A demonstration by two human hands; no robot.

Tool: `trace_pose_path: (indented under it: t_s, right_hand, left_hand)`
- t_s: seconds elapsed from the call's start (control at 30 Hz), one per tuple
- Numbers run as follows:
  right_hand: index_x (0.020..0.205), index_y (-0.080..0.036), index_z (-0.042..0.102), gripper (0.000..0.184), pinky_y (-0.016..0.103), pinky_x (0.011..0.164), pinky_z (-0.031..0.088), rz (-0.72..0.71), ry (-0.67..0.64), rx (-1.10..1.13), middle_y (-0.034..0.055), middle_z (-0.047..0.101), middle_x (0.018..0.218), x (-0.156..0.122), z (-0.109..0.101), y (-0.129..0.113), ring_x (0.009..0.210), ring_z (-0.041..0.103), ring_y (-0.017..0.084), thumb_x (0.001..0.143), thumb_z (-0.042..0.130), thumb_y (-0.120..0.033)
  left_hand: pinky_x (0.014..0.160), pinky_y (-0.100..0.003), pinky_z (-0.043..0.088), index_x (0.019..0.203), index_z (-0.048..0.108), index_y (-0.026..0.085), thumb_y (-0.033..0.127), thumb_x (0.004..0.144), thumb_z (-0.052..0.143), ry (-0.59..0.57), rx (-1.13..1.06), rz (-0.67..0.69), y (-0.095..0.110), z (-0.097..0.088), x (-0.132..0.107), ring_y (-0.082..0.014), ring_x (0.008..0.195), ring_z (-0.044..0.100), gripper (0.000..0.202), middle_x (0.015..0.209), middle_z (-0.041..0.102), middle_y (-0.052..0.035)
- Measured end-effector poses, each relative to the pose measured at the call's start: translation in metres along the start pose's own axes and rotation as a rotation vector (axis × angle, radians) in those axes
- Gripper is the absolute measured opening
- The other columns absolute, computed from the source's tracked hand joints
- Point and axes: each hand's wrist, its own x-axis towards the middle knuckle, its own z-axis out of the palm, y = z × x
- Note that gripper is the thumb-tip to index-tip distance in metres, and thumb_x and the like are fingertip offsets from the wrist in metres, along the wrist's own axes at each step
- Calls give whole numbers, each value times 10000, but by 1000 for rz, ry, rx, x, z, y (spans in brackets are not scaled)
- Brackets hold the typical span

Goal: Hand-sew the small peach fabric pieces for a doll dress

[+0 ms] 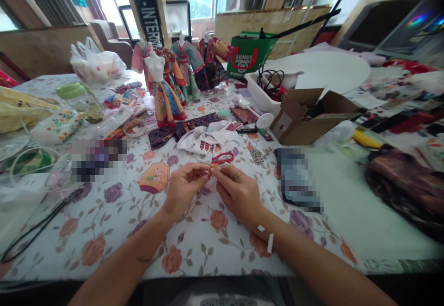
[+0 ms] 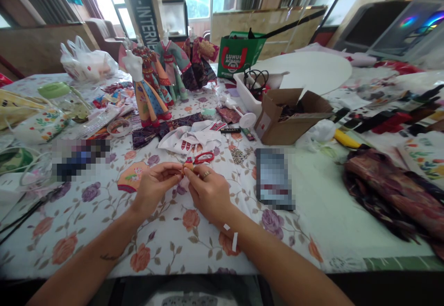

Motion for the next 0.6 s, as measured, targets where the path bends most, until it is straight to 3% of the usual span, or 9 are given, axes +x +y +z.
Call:
trace_pose_path:
  t_s: [0.23,0.6]
  right_hand:
    - [1063,-184,686,292,257,604,511,4,-13,-11,83,679,898,0,0,0,747,636,162,877,467,-130]
    - [1065,-183,678,290,258,596,500,-15,-28,-37,79,676,889,0,0,0,745,629,167,886,455,-132]
  left_hand:
    - [854,-279,499,929,752,233,143,764,663,-23,63,92,-4,-2,1,-189,977,627,208,1033,682,-53]
    - [800,-271,508,942,757,242,120,754,657,-57,75,71,-3,-3,3,-192,962,612,245,1048,650,-61]
